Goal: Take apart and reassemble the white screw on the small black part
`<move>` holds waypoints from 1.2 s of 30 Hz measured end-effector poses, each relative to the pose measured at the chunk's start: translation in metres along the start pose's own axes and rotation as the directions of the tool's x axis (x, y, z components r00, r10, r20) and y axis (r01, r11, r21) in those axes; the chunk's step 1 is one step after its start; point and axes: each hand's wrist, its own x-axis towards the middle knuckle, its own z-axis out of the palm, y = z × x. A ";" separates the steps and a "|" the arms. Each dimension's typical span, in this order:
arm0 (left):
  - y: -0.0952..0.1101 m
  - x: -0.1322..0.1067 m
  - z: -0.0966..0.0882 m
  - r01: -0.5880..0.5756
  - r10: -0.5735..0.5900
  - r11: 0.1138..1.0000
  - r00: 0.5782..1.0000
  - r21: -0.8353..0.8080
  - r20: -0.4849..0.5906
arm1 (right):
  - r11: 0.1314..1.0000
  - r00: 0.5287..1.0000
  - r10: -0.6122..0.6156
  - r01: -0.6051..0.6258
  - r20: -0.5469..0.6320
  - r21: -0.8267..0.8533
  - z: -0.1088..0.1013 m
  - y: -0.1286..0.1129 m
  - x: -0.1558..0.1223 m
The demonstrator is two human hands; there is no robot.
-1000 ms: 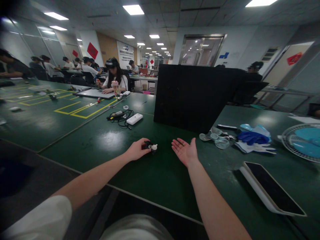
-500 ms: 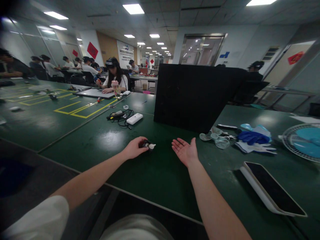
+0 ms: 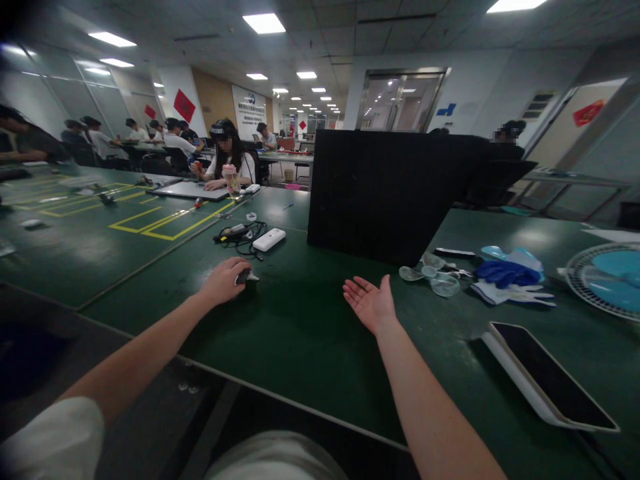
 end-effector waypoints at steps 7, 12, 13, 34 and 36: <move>-0.002 -0.005 -0.005 -0.068 0.068 0.992 0.998 0.109 0.005 | 1.000 1.000 0.001 0.000 0.005 -0.016 -0.001 0.000 0.002; -0.013 -0.006 -0.002 0.124 -0.120 0.992 0.987 0.036 -0.103 | 1.000 1.000 0.008 -0.008 -0.007 -0.004 0.003 0.000 -0.001; -0.016 -0.004 0.000 0.204 -0.206 0.979 0.967 -0.028 -0.152 | 1.000 1.000 0.008 -0.008 -0.009 -0.007 0.004 0.000 -0.001; 0.041 0.049 0.043 0.374 -0.397 0.825 0.917 -0.425 0.036 | 1.000 1.000 0.002 -0.002 0.009 0.002 0.002 0.000 -0.001; 0.047 0.050 0.039 0.374 -0.388 0.817 0.920 -0.439 0.060 | 1.000 1.000 0.001 -0.001 0.014 -0.001 0.001 0.000 0.000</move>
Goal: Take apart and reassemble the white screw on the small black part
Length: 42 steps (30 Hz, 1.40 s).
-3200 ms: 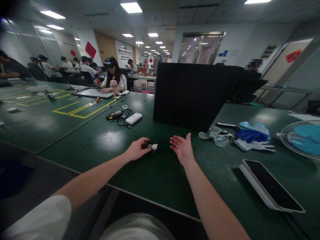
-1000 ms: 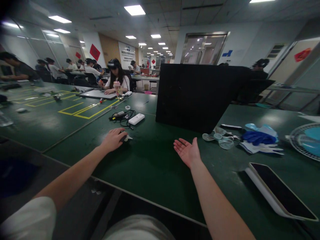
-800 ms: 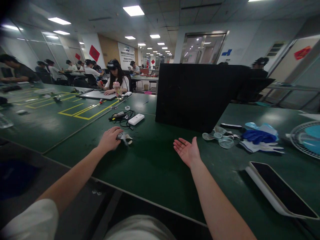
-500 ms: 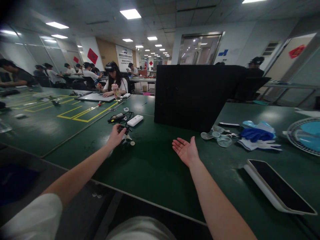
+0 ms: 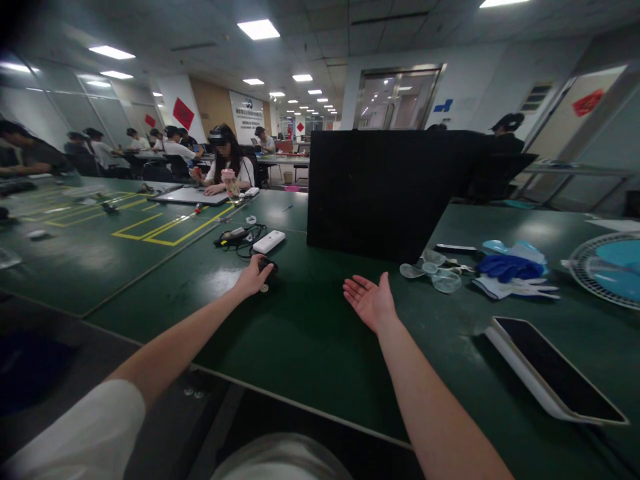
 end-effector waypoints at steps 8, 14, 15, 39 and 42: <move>0.047 -0.016 0.033 -0.067 0.070 0.997 0.987 -0.030 0.142 | 0.999 0.999 -0.034 0.035 -0.029 0.014 -0.002 -0.002 0.001; 0.094 -0.035 0.086 -0.211 0.210 0.977 0.935 -0.026 0.285 | 0.985 0.976 -0.169 0.173 -0.140 0.019 -0.005 -0.010 0.000; 0.102 -0.039 0.095 -0.233 0.232 0.972 0.924 -0.033 0.305 | 0.981 0.970 -0.188 0.194 -0.156 0.023 -0.006 -0.011 0.000; 0.040 -0.038 0.030 -0.210 0.265 0.925 0.954 -0.315 0.141 | -0.447 0.746 -0.046 0.580 0.664 -0.682 0.041 0.017 -0.045; 0.038 -0.044 0.022 -0.251 0.301 0.936 0.934 -0.245 0.193 | -0.536 0.750 0.039 0.573 0.660 -0.619 0.040 0.022 -0.041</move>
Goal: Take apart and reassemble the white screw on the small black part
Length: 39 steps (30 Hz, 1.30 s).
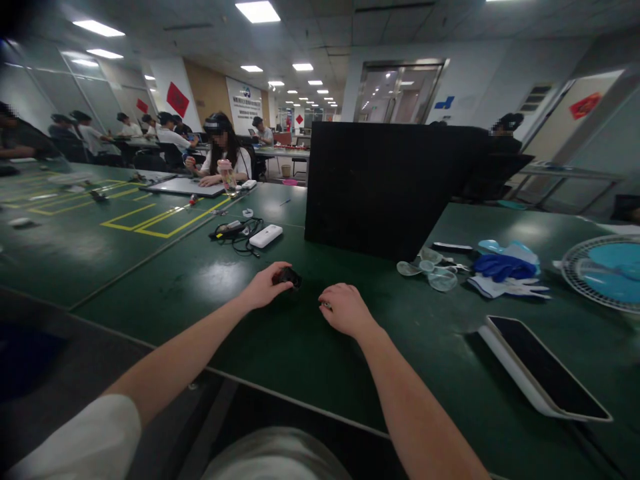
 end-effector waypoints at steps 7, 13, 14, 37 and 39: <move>0.010 -0.002 0.002 -0.008 0.002 0.994 0.998 0.111 0.056 | 0.997 0.999 0.045 -0.046 -0.011 -0.067 0.001 0.005 0.004; 0.011 -0.004 0.010 0.028 -0.037 0.977 0.999 0.209 0.038 | 0.997 0.999 0.051 -0.051 -0.014 -0.056 0.008 -0.002 0.011; 0.012 -0.005 0.011 0.030 -0.039 0.976 0.999 0.217 0.037 | 0.997 0.998 0.054 -0.055 -0.013 -0.050 0.009 -0.002 0.012; 0.031 -0.012 0.031 -0.059 0.024 0.966 0.990 0.250 0.138 | 0.999 0.942 -0.015 0.031 -0.336 0.041 0.008 -0.031 0.012; 0.032 -0.012 0.031 -0.059 0.026 0.968 0.990 0.244 0.136 | 0.998 0.934 -0.018 0.041 -0.358 0.057 0.005 -0.032 0.012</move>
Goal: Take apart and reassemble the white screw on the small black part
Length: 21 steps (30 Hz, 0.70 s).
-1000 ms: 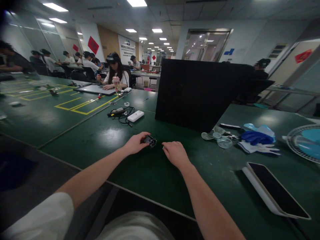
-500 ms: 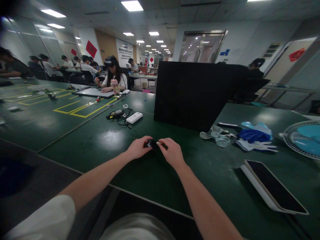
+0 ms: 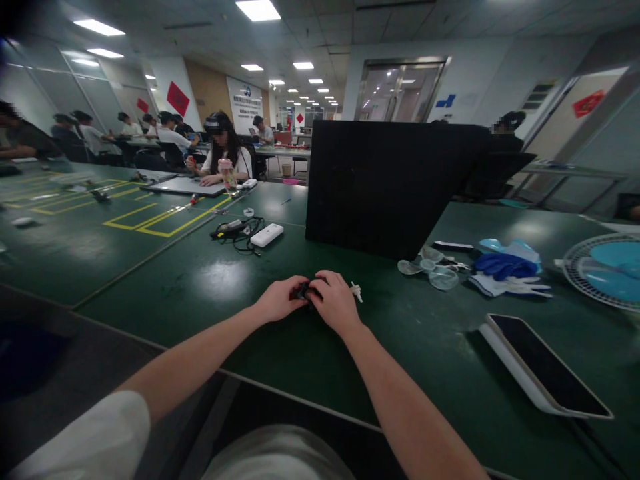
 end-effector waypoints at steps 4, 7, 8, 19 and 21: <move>0.000 0.000 -0.001 0.027 -0.027 1.000 1.000 -0.016 -0.006 | 0.993 0.976 0.112 -0.117 -0.185 -0.012 -0.016 0.023 0.002; 0.001 -0.001 -0.003 0.052 -0.052 0.998 0.999 -0.048 -0.003 | 0.924 0.906 0.338 -0.372 -0.256 -0.094 -0.028 0.061 -0.003; 0.001 -0.002 -0.004 0.058 -0.059 0.997 0.998 -0.054 -0.002 | 0.886 0.885 0.415 -0.446 -0.212 -0.127 -0.031 0.074 -0.006; 0.000 -0.003 -0.011 0.123 -0.123 0.992 0.992 -0.004 -0.023 | 0.773 0.753 0.631 -0.594 0.185 -0.222 -0.019 0.118 -0.025; -0.001 -0.002 -0.011 0.128 -0.128 0.992 0.992 0.003 -0.024 | 0.797 0.777 0.604 -0.583 0.180 -0.157 -0.018 0.118 -0.025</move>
